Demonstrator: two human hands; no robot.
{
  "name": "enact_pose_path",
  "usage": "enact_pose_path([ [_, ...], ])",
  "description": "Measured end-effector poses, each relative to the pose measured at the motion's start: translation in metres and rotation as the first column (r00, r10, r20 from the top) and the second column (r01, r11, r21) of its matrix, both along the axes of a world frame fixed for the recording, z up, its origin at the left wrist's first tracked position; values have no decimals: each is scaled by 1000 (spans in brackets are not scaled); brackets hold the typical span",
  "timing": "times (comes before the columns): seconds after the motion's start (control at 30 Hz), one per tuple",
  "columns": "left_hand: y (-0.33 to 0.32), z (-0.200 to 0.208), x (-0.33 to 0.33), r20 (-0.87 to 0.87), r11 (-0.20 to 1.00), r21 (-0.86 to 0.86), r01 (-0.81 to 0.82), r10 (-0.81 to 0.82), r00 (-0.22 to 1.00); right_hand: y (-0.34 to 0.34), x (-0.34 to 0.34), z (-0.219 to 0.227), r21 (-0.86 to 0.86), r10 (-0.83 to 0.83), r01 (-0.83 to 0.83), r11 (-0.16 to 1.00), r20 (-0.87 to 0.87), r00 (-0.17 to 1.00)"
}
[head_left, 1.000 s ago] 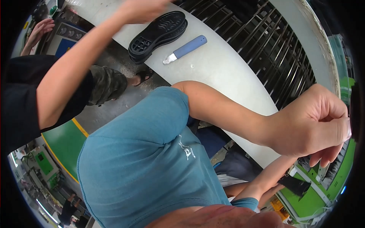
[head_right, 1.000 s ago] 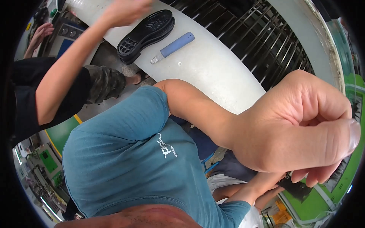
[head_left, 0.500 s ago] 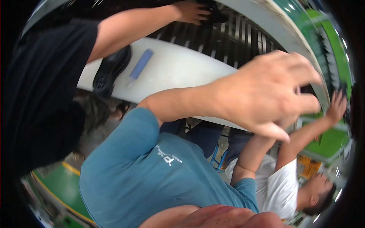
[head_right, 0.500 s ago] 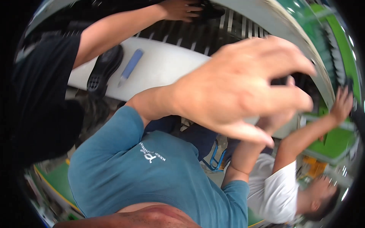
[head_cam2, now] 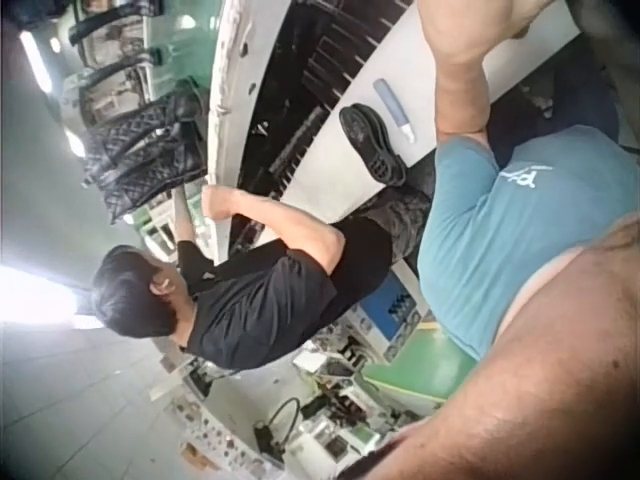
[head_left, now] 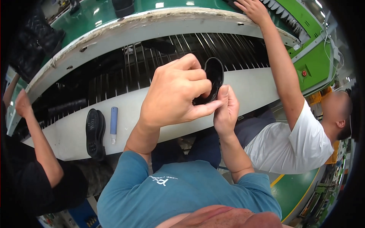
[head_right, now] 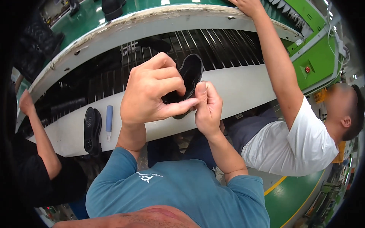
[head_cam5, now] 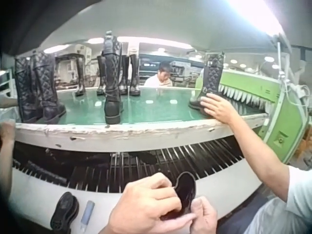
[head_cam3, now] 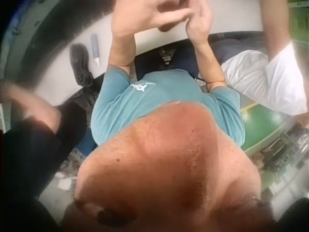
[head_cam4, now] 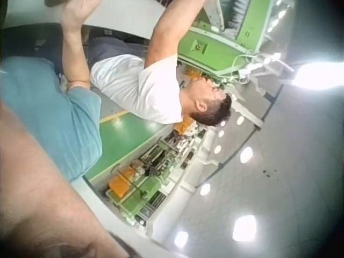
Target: Inspecting and organizing black boots on a factory conveyor belt.
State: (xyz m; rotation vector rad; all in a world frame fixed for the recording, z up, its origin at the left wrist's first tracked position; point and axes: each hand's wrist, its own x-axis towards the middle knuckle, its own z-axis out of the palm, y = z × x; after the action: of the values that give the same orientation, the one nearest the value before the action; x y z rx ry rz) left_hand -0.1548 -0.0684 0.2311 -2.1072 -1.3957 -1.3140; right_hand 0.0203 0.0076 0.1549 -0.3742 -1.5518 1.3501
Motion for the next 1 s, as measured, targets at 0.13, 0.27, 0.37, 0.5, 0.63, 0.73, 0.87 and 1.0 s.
enact_pose_path([
  [0.13,1,-1,-5,-22,999,26,47,-47,999,-6,-4,-6,-6,14,-14,1000,-67,998],
  [0.27,2,-4,-2,-16,994,34,106,-106,994,-9,-1,-14,-78,18,-24,997,-79,997],
  [0.37,0,-4,-9,-22,995,27,97,-96,995,-8,-7,-19,-100,22,-28,995,-62,998],
  [0.5,1,-7,-17,-37,994,5,109,-109,993,-3,-8,-42,-235,65,-57,970,26,998],
  [0.63,-2,1,-26,-26,994,33,101,-101,995,1,0,-66,-341,80,-43,939,97,992],
  [0.73,-7,0,-31,-45,991,-31,127,-128,991,-7,11,-69,-364,82,-16,931,166,983],
  [0.87,-6,2,-25,-83,988,-16,155,-156,984,-8,25,-97,-440,84,35,897,249,965],
  [1.0,-3,1,-23,-63,982,-68,174,-179,982,-7,31,-117,-431,58,52,901,239,969],
])
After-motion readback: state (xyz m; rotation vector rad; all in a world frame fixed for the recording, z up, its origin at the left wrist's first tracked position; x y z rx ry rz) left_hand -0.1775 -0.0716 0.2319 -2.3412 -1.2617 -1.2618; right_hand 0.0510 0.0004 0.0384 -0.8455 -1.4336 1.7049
